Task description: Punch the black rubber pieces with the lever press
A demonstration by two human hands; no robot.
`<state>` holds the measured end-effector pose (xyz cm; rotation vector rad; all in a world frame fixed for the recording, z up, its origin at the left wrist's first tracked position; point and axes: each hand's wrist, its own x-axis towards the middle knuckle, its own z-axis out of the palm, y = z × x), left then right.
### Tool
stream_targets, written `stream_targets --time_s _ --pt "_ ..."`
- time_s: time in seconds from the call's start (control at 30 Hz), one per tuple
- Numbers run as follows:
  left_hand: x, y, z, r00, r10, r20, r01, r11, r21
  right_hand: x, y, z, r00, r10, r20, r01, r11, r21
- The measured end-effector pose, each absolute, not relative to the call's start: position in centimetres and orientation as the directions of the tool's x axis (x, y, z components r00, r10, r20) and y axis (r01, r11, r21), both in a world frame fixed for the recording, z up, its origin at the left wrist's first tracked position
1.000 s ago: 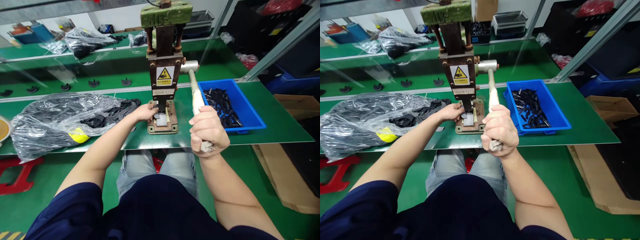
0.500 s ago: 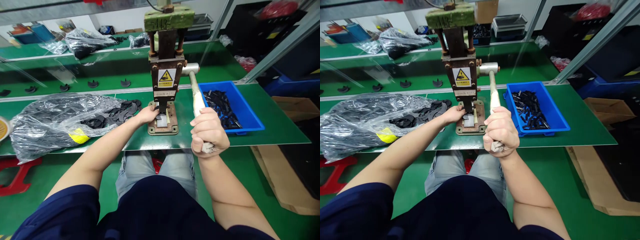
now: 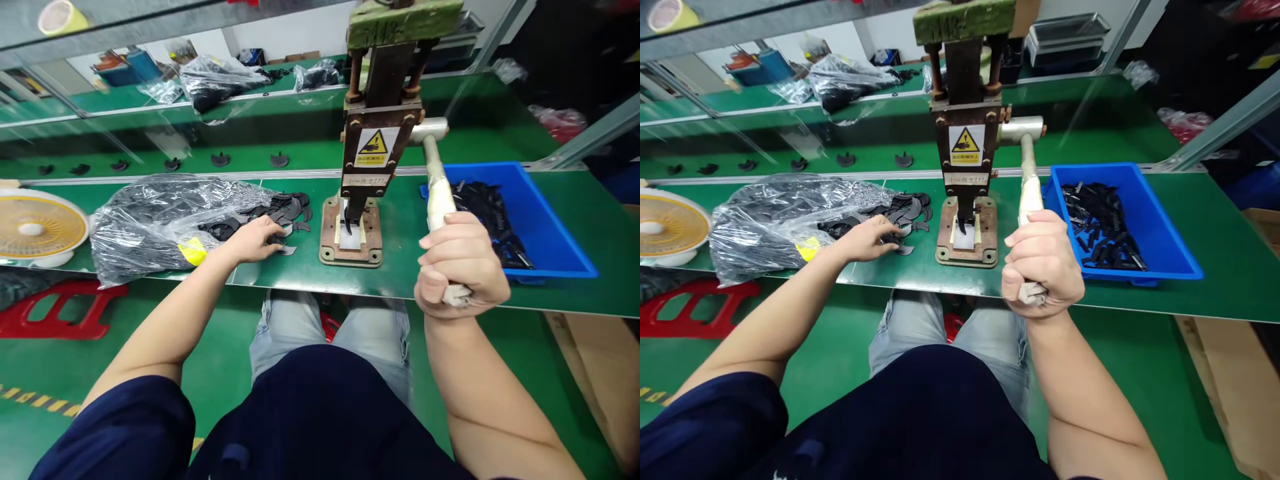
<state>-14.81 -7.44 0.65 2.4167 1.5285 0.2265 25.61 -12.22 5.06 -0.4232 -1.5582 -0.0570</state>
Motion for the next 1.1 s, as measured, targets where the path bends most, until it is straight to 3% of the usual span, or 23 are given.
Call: stream_targets --time_s 0.13,0.27,0.4,0.6,0.77,0.9,1.1 --pt "-15.2 -7.2 -1.2 0.476 0.874 -0.099 0.876 -0.461 0.140 25.7 -12.0 4.9 0.021 0.222 0.975 0.306 0.927 -0.217" --pt "-14.6 -6.1 -1.0 0.483 0.866 -0.128 0.874 -0.469 0.125 25.9 -11.6 4.8 0.008 0.177 0.984 0.306 0.937 -0.171" --pt "-13.9 -5.8 0.0 0.453 0.883 -0.120 0.877 -0.418 0.237 25.7 -11.3 4.8 0.047 0.169 0.985 0.303 0.937 -0.175" --pt "-10.8 -5.6 -0.2 0.469 0.881 0.056 0.814 -0.456 0.361 25.5 -11.5 4.8 0.056 0.177 0.983 0.312 0.932 -0.186" --pt "-6.7 -5.5 -2.9 0.288 0.957 -0.037 0.759 -0.205 0.617 25.7 -11.8 4.9 0.031 0.208 0.978 0.317 0.925 -0.207" --pt "-5.5 -5.4 -3.9 0.135 0.990 -0.050 0.655 -0.052 0.754 25.9 -11.8 4.9 0.010 0.217 0.976 0.329 0.921 -0.208" --pt "-3.3 -3.9 -2.2 0.180 0.972 -0.153 0.401 0.070 0.914 25.5 -11.9 4.9 0.050 0.214 0.976 0.337 0.916 -0.218"
